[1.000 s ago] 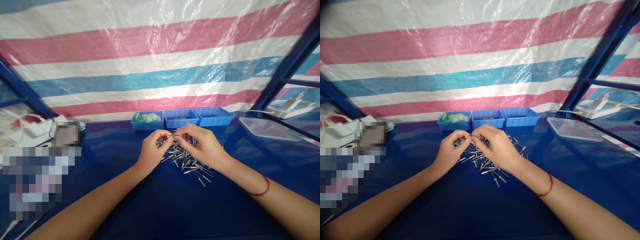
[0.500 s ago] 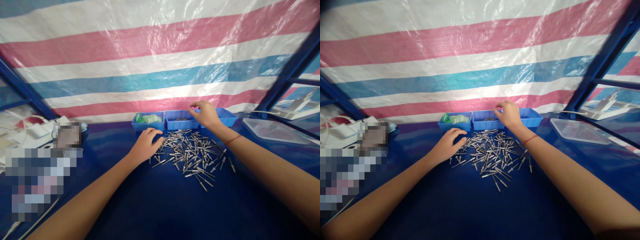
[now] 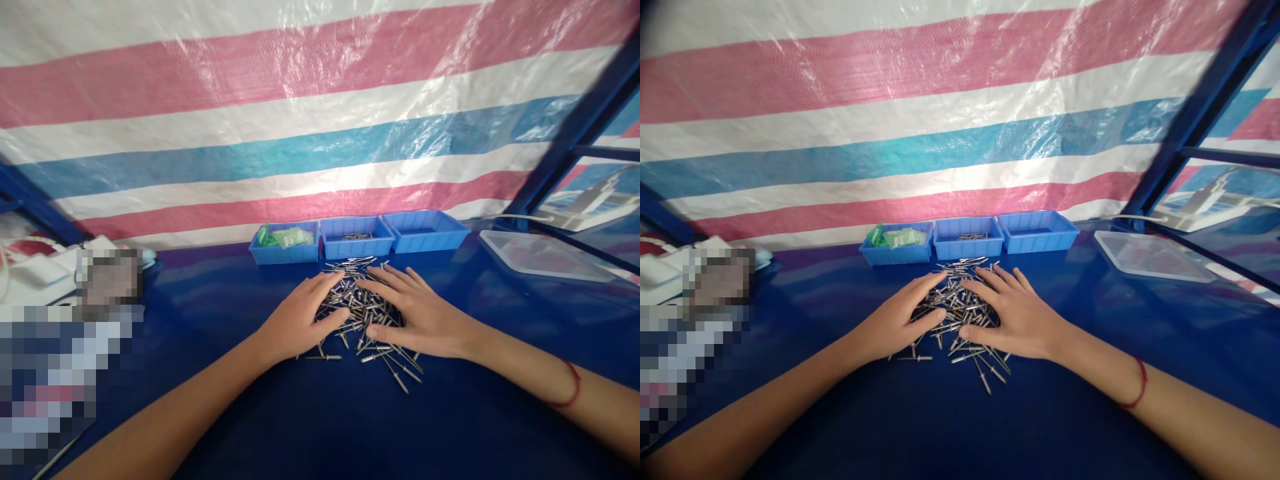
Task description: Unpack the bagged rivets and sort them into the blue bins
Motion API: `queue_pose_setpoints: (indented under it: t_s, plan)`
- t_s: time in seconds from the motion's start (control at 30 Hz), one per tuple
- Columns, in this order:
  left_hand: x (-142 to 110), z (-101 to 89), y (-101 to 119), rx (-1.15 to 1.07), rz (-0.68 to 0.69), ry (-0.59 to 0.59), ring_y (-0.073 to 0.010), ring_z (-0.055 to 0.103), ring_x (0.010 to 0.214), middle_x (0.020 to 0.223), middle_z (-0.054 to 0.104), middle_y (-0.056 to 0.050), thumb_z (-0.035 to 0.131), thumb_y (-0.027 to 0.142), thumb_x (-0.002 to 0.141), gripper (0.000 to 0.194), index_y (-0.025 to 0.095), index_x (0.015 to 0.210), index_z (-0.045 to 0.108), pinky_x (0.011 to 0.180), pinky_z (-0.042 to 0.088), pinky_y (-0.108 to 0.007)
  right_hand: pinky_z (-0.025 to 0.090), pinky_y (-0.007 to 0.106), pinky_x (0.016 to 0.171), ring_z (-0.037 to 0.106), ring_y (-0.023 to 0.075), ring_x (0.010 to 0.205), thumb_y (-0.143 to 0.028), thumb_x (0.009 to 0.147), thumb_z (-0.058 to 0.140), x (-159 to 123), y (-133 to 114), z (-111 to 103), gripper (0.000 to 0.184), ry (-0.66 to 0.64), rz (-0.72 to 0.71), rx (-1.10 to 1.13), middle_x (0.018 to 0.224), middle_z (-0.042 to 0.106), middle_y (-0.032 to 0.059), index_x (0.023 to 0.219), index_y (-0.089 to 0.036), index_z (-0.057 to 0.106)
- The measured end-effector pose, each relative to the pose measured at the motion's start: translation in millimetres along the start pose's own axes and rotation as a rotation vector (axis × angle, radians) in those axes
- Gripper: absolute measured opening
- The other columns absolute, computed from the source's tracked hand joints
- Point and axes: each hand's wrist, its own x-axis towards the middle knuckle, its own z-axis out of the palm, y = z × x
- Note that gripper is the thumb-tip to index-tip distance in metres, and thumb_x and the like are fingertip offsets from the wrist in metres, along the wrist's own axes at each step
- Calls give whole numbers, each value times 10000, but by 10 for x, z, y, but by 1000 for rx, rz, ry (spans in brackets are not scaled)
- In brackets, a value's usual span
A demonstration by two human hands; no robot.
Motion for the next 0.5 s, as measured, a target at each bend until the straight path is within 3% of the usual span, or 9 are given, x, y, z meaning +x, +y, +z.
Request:
queue_pose_setpoints:
  t_s: [0.07,0.13,0.23,0.33,0.4,0.5]
  plan:
    - [23,-65,-14,-87,-28,67,-214,384,1324,1447,397,-81,416,412,921,555,248,1431,272,1094,322,-406,284,615,1034,327,356,1333,-554,842,491,38,-69,3,601,31,-44,59,1444,400,139,1357,-247,448]
    - [25,-211,-29,-86,-43,56,-227,390,1321,1453,389,-79,434,398,912,540,257,1418,308,1085,334,-402,343,541,1039,380,309,1312,-477,882,467,44,-99,-34,502,79,-64,110,1401,453,145,1305,-210,499]
    - [-66,-501,-29,95,-80,-195,-341,333,1340,1499,296,-105,618,554,745,772,263,1409,353,1060,342,-462,274,603,1057,351,337,1325,-504,829,536,-80,-31,-117,548,122,-35,78,1409,448,119,1315,-255,487]
    - [-257,-669,-24,226,-216,-375,-418,200,1369,1535,141,-141,638,694,612,1081,281,1474,134,1023,334,-542,154,705,1037,241,418,1351,-593,681,652,-317,127,-155,822,63,-1,24,1472,362,91,1407,-341,360]
    - [-374,-640,-35,214,-202,-420,-416,162,1377,1533,105,-146,637,718,583,1147,284,1476,62,1031,312,-554,155,714,1031,195,435,1357,-609,633,682,-452,213,-136,954,-1,16,20,1501,304,84,1451,-370,253]
    - [-424,-434,-52,194,-132,-349,-412,90,1386,1532,71,-140,633,725,579,1147,261,1478,91,1078,216,-571,169,689,1047,159,422,1370,-614,658,659,-503,221,-75,984,-37,32,11,1523,251,90,1474,-352,175]
